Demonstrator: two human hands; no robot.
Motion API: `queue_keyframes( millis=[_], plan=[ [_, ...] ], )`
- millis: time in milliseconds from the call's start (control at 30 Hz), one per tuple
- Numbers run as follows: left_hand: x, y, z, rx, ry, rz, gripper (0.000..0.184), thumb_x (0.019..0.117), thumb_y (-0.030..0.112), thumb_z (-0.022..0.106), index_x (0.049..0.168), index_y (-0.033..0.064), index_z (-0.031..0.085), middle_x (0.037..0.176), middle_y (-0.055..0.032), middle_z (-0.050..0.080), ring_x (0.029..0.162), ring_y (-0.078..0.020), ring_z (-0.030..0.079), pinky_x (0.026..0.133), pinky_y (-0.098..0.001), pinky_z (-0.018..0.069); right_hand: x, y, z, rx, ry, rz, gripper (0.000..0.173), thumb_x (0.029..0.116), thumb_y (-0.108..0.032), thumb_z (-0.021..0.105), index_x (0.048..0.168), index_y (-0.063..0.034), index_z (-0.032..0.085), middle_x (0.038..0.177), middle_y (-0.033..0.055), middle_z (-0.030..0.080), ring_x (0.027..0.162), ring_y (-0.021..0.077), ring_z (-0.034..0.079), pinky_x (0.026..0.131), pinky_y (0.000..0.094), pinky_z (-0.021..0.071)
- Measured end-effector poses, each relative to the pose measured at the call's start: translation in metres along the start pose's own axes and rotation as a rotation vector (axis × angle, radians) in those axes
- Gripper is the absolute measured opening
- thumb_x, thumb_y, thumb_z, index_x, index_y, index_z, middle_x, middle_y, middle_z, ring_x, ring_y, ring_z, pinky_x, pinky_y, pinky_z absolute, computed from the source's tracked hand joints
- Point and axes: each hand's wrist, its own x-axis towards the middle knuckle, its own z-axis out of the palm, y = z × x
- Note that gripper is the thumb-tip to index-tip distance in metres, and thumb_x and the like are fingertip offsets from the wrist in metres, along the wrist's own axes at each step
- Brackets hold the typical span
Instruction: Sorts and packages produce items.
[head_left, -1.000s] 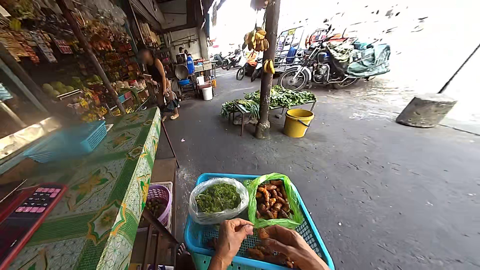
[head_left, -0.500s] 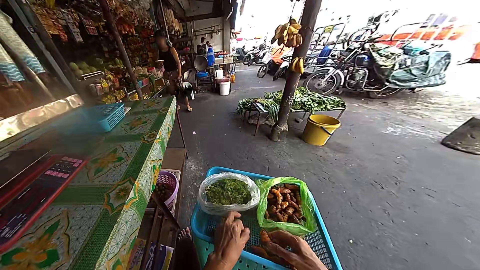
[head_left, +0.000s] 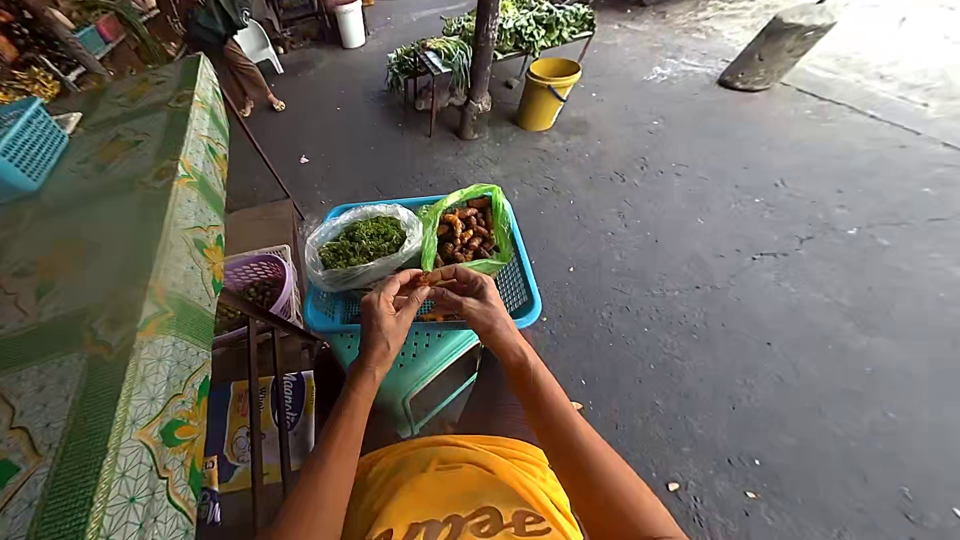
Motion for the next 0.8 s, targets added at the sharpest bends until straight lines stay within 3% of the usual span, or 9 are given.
queue_keyframes(
  millis=[200,333,433,533,600,667,733,800],
  plan=[
    [-0.004,-0.004,0.004,0.38,0.05,0.396,0.021,0.0932,0.014,0.073,0.112,0.0046,0.077,0.112,-0.0108,0.076,0.104,-0.02,0.073,0.091,-0.0368,0.0595,-0.021,-0.001,-0.03,-0.296,0.065,-0.1,0.019,0.0983,-0.015,0.068,0.114,-0.0041,0.068,0.104,0.0085,0.072,0.085,0.0167,0.072,0.074,0.0374,0.0614],
    [0.0,-0.002,-0.001,0.502,0.063,0.442,0.018,0.0925,0.016,0.073,0.108,0.0088,0.079,0.11,-0.007,0.077,0.103,-0.0199,0.074,0.087,-0.0375,0.0596,-0.025,0.001,-0.048,-0.403,0.151,-0.112,0.018,0.1005,-0.015,0.064,0.113,-0.0031,0.069,0.103,0.0099,0.072,0.085,0.0179,0.071,0.076,0.0403,0.0604],
    [0.006,-0.008,-0.007,0.626,-0.016,0.359,0.018,0.0949,0.015,0.07,0.11,0.0075,0.077,0.111,-0.0102,0.076,0.1,-0.0263,0.074,0.081,-0.0449,0.0597,-0.022,0.001,-0.061,-0.579,0.162,-0.139,0.02,0.1,-0.013,0.064,0.114,-0.0003,0.07,0.108,0.0155,0.072,0.092,0.0249,0.071,0.082,0.0469,0.0566],
    [0.007,-0.016,-0.017,0.732,-0.256,0.089,0.028,0.0986,0.009,0.063,0.124,0.0047,0.073,0.12,-0.016,0.073,0.106,-0.0357,0.071,0.084,-0.0567,0.0561,-0.017,0.004,-0.07,-0.773,0.104,-0.117,0.019,0.0984,-0.008,0.066,0.113,0.0033,0.071,0.109,0.0202,0.072,0.098,0.0332,0.07,0.088,0.053,0.0553],
    [0.008,-0.018,-0.024,0.751,-0.386,-0.096,0.032,0.1014,0.009,0.057,0.13,0.006,0.071,0.126,-0.016,0.07,0.113,-0.0362,0.068,0.091,-0.0589,0.0533,-0.011,0.001,-0.071,-0.937,0.018,0.012,0.015,0.0963,-0.005,0.068,0.106,0.0043,0.073,0.103,0.0221,0.072,0.097,0.0384,0.07,0.089,0.0584,0.0538],
    [0.009,-0.02,-0.03,0.728,-0.419,-0.187,0.032,0.1019,0.012,0.055,0.128,0.0077,0.072,0.127,-0.0153,0.07,0.115,-0.035,0.067,0.093,-0.0583,0.0523,-0.001,-0.009,-0.063,-1.146,-0.123,0.267,0.014,0.096,-0.01,0.069,0.1,0.0031,0.073,0.1,0.0236,0.071,0.1,0.0427,0.068,0.085,0.0618,0.0522],
    [0.012,-0.02,-0.032,0.687,-0.439,-0.197,0.029,0.1021,0.014,0.059,0.126,0.0081,0.073,0.126,-0.0156,0.069,0.113,-0.0351,0.068,0.092,-0.0578,0.0524,0.012,-0.017,-0.052,-1.29,-0.276,0.461,0.019,0.0959,-0.015,0.069,0.103,0.0024,0.071,0.105,0.025,0.07,0.105,0.0451,0.066,0.085,0.063,0.0504],
    [0.02,-0.019,-0.027,0.637,-0.486,-0.141,0.025,0.1011,0.014,0.062,0.123,0.0081,0.074,0.124,-0.0142,0.07,0.109,-0.0333,0.069,0.09,-0.056,0.0542,0.023,-0.015,-0.047,-1.35,-0.372,0.511,0.023,0.0933,-0.017,0.074,0.107,0.0014,0.07,0.109,0.0254,0.069,0.107,0.0465,0.065,0.084,0.0638,0.0505]
  ],
)
